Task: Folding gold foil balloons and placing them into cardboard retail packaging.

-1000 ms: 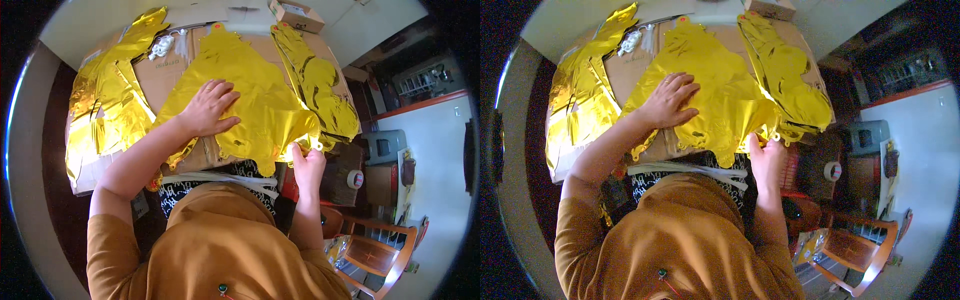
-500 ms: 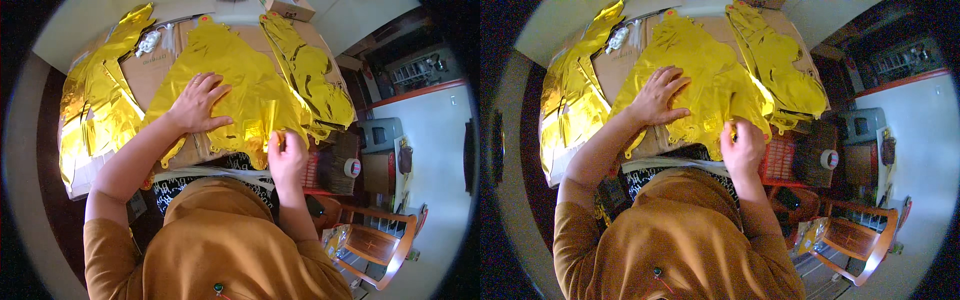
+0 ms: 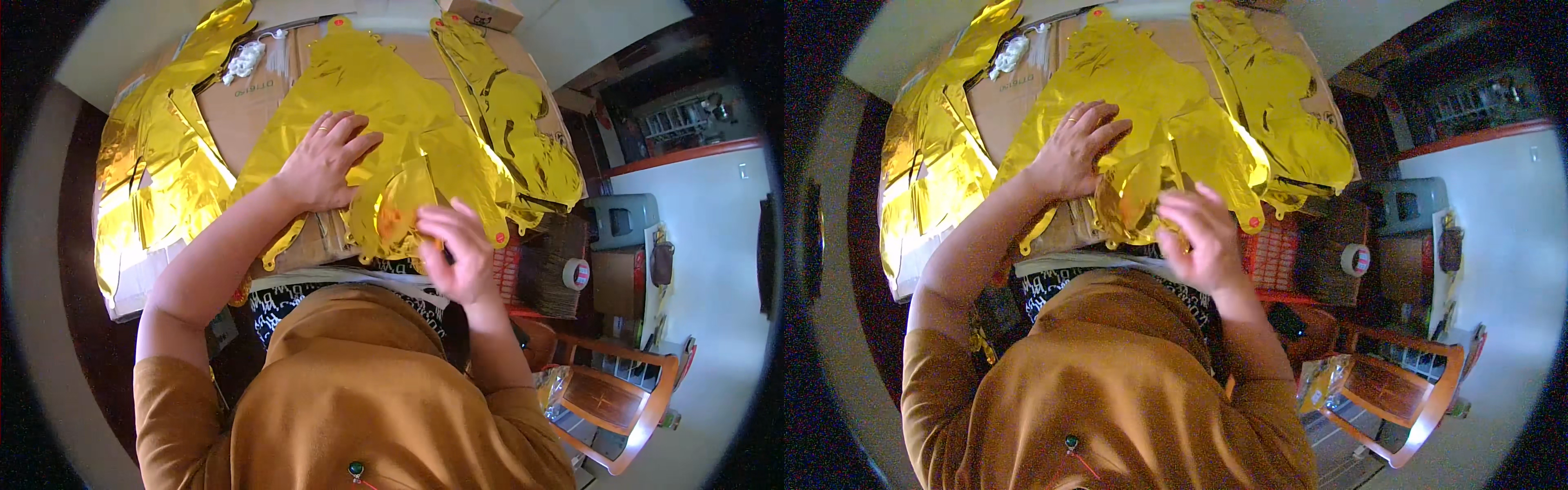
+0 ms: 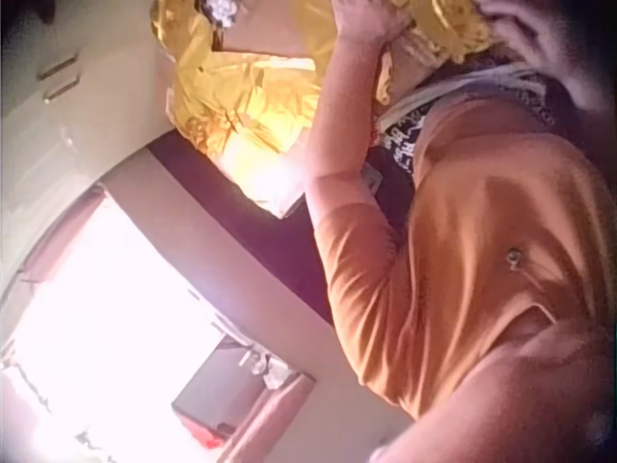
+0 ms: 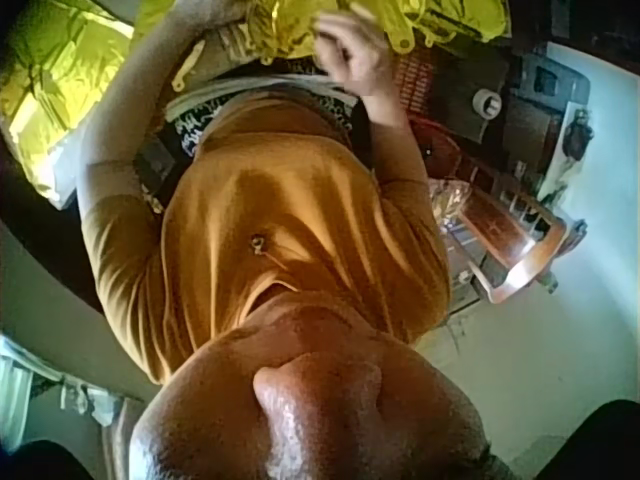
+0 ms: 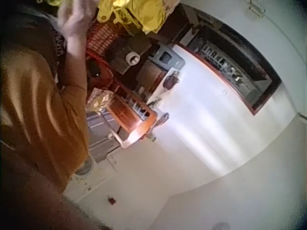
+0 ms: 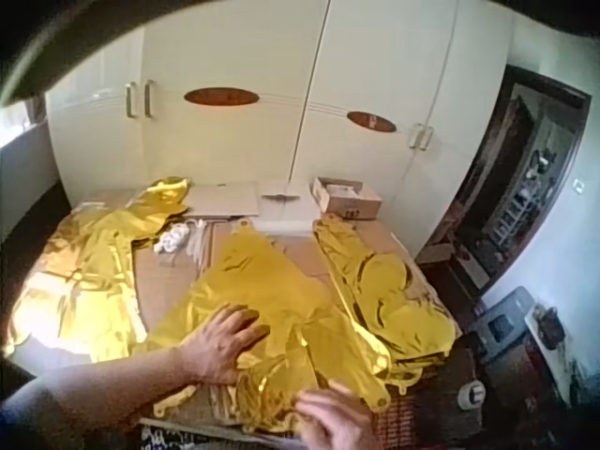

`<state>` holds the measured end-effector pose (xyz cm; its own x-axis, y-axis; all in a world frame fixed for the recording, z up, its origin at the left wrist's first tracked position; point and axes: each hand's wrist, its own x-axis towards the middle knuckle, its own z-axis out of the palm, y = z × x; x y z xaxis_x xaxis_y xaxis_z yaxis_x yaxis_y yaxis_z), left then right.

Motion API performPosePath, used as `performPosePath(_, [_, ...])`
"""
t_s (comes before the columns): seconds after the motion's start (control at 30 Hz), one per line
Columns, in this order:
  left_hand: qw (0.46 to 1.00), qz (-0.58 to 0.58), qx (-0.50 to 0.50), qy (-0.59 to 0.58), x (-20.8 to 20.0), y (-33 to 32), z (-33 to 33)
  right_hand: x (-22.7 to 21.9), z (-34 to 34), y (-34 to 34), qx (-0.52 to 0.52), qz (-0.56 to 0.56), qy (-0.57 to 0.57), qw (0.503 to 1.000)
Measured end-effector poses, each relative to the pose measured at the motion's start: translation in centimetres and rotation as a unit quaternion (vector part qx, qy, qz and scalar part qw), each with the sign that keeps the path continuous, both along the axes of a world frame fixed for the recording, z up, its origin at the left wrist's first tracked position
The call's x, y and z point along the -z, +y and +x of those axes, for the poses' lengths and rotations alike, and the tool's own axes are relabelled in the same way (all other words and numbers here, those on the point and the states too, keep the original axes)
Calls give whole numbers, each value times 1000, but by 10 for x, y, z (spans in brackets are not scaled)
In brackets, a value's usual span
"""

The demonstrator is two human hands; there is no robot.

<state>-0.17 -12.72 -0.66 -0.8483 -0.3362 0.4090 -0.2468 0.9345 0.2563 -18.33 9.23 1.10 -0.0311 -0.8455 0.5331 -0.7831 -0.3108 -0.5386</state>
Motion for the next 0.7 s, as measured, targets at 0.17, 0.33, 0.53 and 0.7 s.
performPosePath(0.17, [999,-18,-9,-25,2,-2,0,17,-33,-23,75,41,102,991])
performPosePath(0.33, [1000,-13,-13,-3,2,0,-1,22,-28,-33,36,78,170,982])
performPosePath(0.53, [1000,-18,-16,-5,5,-1,-2,21,-26,-33,37,93,202,974])
performPosePath(0.7, [999,-30,-16,-16,3,-1,-1,21,-25,-32,45,117,224,966])
